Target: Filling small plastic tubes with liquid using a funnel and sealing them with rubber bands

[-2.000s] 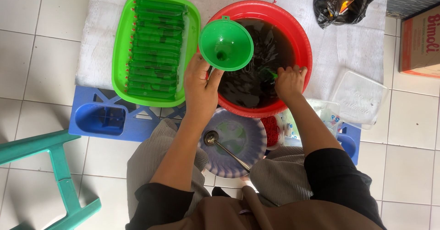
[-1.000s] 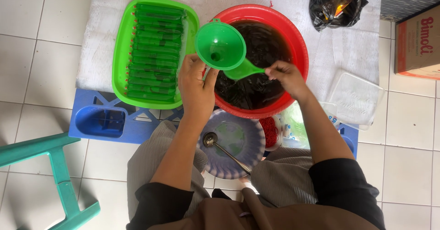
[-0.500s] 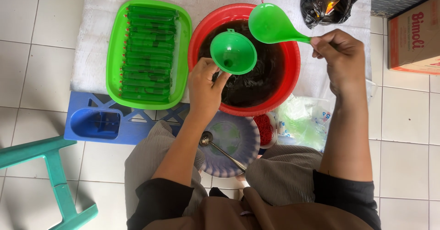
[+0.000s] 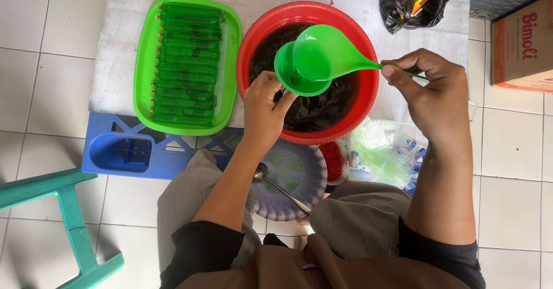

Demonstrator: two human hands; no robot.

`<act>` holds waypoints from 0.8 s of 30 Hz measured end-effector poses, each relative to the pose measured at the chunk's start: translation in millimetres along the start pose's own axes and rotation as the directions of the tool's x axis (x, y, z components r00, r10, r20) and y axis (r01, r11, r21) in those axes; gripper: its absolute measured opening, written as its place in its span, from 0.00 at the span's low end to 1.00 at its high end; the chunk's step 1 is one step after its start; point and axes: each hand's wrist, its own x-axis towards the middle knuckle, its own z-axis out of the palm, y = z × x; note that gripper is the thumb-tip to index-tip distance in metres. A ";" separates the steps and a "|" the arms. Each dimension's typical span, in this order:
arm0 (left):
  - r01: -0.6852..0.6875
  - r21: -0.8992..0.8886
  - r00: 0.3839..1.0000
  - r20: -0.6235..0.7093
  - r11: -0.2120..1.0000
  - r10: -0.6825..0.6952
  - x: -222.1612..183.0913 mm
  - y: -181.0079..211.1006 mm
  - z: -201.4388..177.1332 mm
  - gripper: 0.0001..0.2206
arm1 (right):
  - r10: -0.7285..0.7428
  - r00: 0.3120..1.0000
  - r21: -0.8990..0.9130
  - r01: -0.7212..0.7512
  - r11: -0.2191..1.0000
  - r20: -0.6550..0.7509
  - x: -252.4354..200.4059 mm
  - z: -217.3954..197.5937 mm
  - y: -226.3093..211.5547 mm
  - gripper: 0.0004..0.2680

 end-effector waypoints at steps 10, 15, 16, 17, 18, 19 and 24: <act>-0.025 -0.021 0.999 -0.031 0.999 0.024 0.6 -2.2 -2.7 0.06 | -0.283 0.958 -0.306 0.256 0.917 -0.049 -14.0 4.2 -11.0 0.03; -0.041 -0.022 0.998 -0.050 0.999 0.040 2.0 -0.7 -5.9 0.06 | -0.510 0.858 -0.475 0.426 0.770 -0.058 -16.6 7.8 -18.2 0.05; -0.040 -0.022 0.998 -0.050 0.999 0.039 1.9 -1.9 -6.2 0.06 | -0.510 0.858 -0.474 0.426 0.771 -0.057 -14.7 9.1 -18.1 0.05; -0.043 -0.018 0.998 -0.054 0.999 0.042 1.6 -2.8 -6.2 0.07 | -0.609 0.791 -0.517 0.495 0.698 -0.064 -13.0 9.8 -18.0 0.05; -0.047 -0.013 0.997 -0.059 0.999 0.046 1.4 -3.8 -6.1 0.08 | -0.699 0.712 -0.560 0.554 0.616 -0.065 -11.2 10.6 -17.8 0.05; -0.046 -0.015 0.997 -0.058 0.999 0.045 0.9 -6.0 -6.0 0.08 | -0.698 0.714 -0.561 0.553 0.616 -0.063 -5.5 15.4 -8.5 0.05; -0.051 0.023 0.992 -0.114 0.998 0.053 1.4 -8.5 -9.2 0.06 | -0.684 0.678 -0.698 0.352 0.623 -0.269 26.5 46.7 45.3 0.04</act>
